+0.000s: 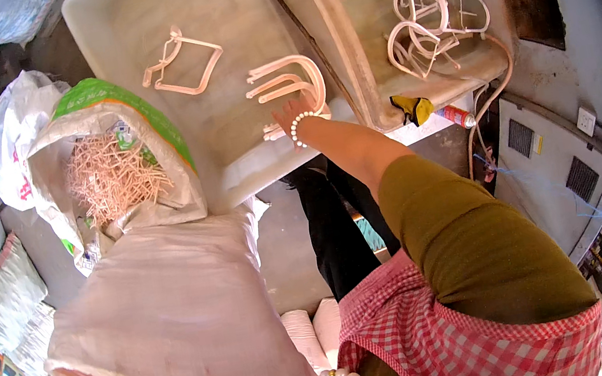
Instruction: The person assembles plastic hangers by hand, inserting small white plastic pieces into the hooks of beige hangers. The person repeatedly picks up hangers from a bin, attaches the pieces, and places the finished hangers into a large white sack.
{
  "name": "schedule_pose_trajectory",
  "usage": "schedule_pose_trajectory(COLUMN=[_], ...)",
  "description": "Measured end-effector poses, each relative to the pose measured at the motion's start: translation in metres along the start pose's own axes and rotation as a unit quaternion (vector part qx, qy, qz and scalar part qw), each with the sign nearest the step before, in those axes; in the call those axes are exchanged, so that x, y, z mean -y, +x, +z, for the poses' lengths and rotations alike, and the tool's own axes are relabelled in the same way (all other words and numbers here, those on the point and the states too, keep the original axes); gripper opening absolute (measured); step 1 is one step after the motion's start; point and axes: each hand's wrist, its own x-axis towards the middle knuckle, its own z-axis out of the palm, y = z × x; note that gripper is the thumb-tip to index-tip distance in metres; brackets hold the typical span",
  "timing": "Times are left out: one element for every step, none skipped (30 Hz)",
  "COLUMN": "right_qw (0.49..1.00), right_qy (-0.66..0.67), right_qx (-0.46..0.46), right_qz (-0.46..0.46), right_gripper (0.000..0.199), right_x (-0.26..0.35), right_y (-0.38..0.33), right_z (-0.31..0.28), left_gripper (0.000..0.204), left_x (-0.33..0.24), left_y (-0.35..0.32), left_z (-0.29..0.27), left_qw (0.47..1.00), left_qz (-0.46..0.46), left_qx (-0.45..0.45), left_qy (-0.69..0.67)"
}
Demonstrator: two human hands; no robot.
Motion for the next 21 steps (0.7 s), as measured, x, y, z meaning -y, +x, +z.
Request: schedule_pose_trajectory(right_qw=[1.000, 0.999, 0.994, 0.995, 0.982, 0.961, 0.947, 0.929, 0.910, 0.888, 0.855, 0.817, 0.819, 0.807, 0.792, 0.776, 0.768, 0.787, 0.805, 0.821, 0.836], right_qy=[0.007, 0.011, 0.079, 0.070, 0.162, 0.253, 0.303, 0.351, 0.396, 0.439, 0.495, 0.550, 0.541, 0.548, 0.556, 0.565, 0.563, 0.523, 0.481, 0.440, 0.420], right_qx=[0.004, 0.007, 0.062, 0.012, 0.029, 0.042, 0.021, -0.001, -0.035, -0.068, -0.066, -0.069, -0.062, -0.066, -0.075, -0.085, -0.063, -0.100, -0.134, -0.167, -0.175], right_qz=[-0.019, -0.039, -0.043, -0.070, -0.090, -0.104, -0.108, -0.116, -0.117, -0.117, -0.143, -0.162, -0.180, -0.212, -0.241, -0.268, -0.299, -0.311, -0.320, -0.323, -0.307], right_gripper=[0.094, 0.094, 0.088, 0.074, 0.062, 0.051, 0.044, 0.037, 0.033, 0.029, 0.028, 0.027, 0.031, 0.031, 0.031, 0.030, 0.033, 0.035, 0.037, 0.039, 0.040], right_x=[0.004, 0.008, 0.009, 0.018, 0.017, 0.016, 0.020, 0.026, 0.034, 0.043, 0.057, 0.067, 0.080, 0.099, 0.116, 0.133, 0.149, 0.165, 0.187, 0.203, 0.216], right_y=[-0.009, -0.019, -0.026, -0.042, -0.057, -0.071, -0.086, -0.101, -0.117, -0.135, -0.147, -0.161, -0.180, -0.197, -0.215, -0.228, -0.233, -0.243, -0.261, -0.276, -0.281], right_z=[-0.003, -0.007, -0.008, -0.009, -0.013, -0.022, -0.033, -0.048, -0.066, -0.086, -0.104, -0.126, -0.157, -0.184, -0.209, -0.228, -0.241, -0.254, -0.272, -0.281, -0.287], left_gripper=[0.027, 0.027, 0.042, 0.032, 0.028, 0.024, 0.025, 0.027, 0.029, 0.033, 0.037, 0.038, 0.046, 0.047, 0.047, 0.048, 0.048, 0.048, 0.049, 0.048, 0.045], left_x=[-0.016, -0.027, -0.033, -0.032, -0.035, -0.038, -0.042, -0.051, -0.057, -0.053, -0.053, -0.054, -0.047, -0.039, -0.040, -0.043, -0.044, -0.044, -0.038, -0.033, -0.033], left_y=[0.007, 0.011, 0.020, 0.019, 0.012, 0.018, 0.024, 0.030, 0.033, 0.032, 0.032, 0.033, 0.032, 0.030, 0.029, 0.028, 0.027, 0.026, 0.024, 0.027, 0.027], left_z=[0.005, 0.009, 0.007, 0.010, 0.011, 0.016, 0.016, 0.009, 0.010, 0.011, 0.010, 0.004, 0.015, 0.017, 0.016, 0.014, 0.014, 0.014, 0.018, 0.021, 0.017], left_qw=[1.000, 0.999, 0.992, 0.999, 0.999, 0.998, 0.997, 0.997, 0.996, 0.992, 0.990, 0.992, 0.985, 0.982, 0.981, 0.978, 0.981, 0.984, 0.984, 0.981, 0.985], left_qz=[0.002, 0.003, 0.099, 0.030, 0.018, 0.019, 0.048, 0.069, 0.067, 0.108, 0.115, 0.108, 0.126, 0.141, 0.150, 0.162, 0.147, 0.134, 0.137, 0.158, 0.140], left_qx=[0.004, 0.006, -0.015, -0.014, -0.020, -0.026, -0.030, -0.007, -0.036, -0.054, -0.074, -0.062, -0.112, -0.116, -0.121, -0.126, -0.120, -0.114, -0.115, -0.109, -0.095], left_qy=[-0.016, -0.033, 0.075, -0.018, -0.037, -0.062, -0.053, -0.025, -0.050, -0.032, -0.027, -0.018, -0.041, -0.046, -0.037, -0.028, -0.026, -0.024, -0.021, -0.020, -0.028])
